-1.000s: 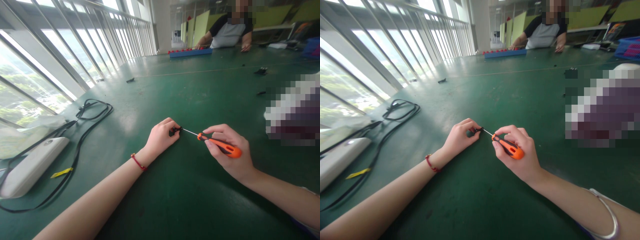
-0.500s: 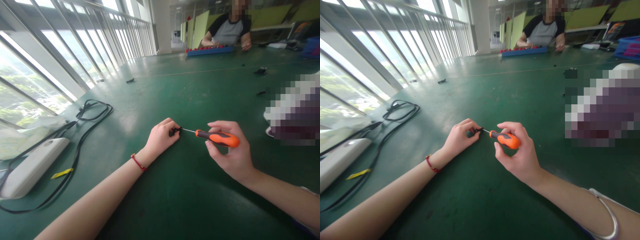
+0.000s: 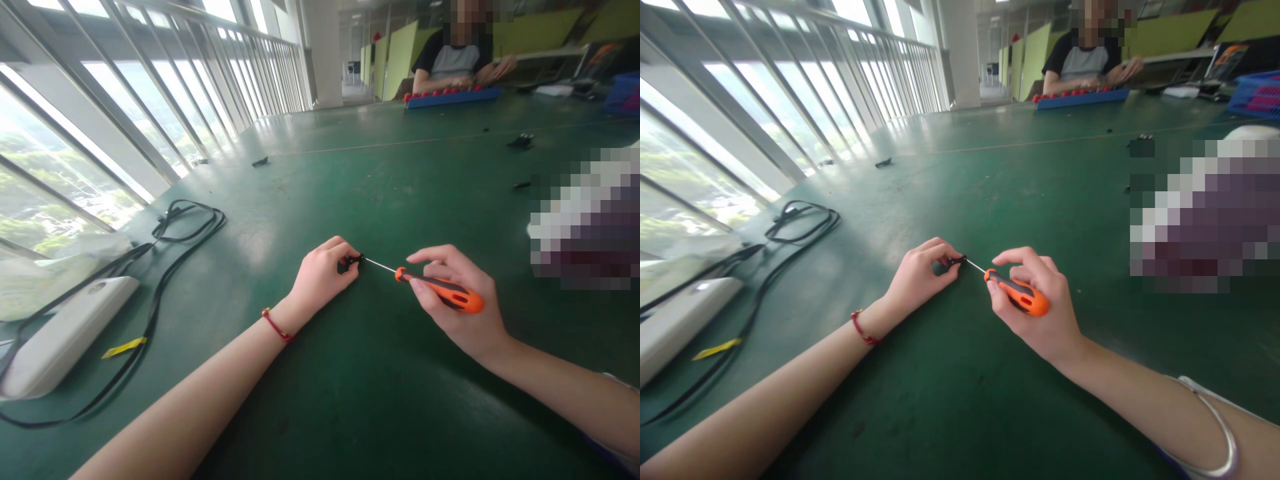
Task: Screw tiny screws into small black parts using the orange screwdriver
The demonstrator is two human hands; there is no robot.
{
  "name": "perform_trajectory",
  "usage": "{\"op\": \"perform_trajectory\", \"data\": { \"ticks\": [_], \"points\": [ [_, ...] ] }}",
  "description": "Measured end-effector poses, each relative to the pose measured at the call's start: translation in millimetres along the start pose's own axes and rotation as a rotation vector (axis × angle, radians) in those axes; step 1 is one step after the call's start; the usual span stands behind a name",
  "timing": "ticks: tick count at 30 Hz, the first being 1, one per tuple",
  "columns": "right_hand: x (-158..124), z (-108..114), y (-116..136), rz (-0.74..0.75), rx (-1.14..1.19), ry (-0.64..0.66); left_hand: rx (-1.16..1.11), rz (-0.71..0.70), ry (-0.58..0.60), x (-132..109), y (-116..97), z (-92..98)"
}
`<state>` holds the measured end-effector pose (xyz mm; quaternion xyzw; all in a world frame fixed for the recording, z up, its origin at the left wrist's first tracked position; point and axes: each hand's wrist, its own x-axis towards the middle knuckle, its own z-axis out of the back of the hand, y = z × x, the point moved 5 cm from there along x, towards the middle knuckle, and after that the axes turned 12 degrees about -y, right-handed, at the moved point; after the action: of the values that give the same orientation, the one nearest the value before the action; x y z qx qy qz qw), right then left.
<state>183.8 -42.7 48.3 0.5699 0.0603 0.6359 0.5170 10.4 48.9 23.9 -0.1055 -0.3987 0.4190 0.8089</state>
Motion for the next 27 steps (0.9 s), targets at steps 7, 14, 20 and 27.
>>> {"op": "perform_trajectory", "data": {
  "ticks": [7,14,20,27],
  "points": [
    [-1.7,4.1,0.4,0.047,0.082,-0.1,0.006,-0.014,-0.002,0.3,0.5,-0.1],
    [-2.2,-1.0,0.9,-0.005,0.0,0.024,0.005,-0.011,-0.007,0.4,0.2,0.0],
    [-2.0,1.2,0.2,0.022,0.023,-0.058,0.003,-0.019,-0.002,0.4,-0.6,0.1],
    [-0.8,2.6,1.6,0.031,-0.004,-0.074,0.004,-0.014,0.002,0.1,-0.5,0.1]
  ]
}}
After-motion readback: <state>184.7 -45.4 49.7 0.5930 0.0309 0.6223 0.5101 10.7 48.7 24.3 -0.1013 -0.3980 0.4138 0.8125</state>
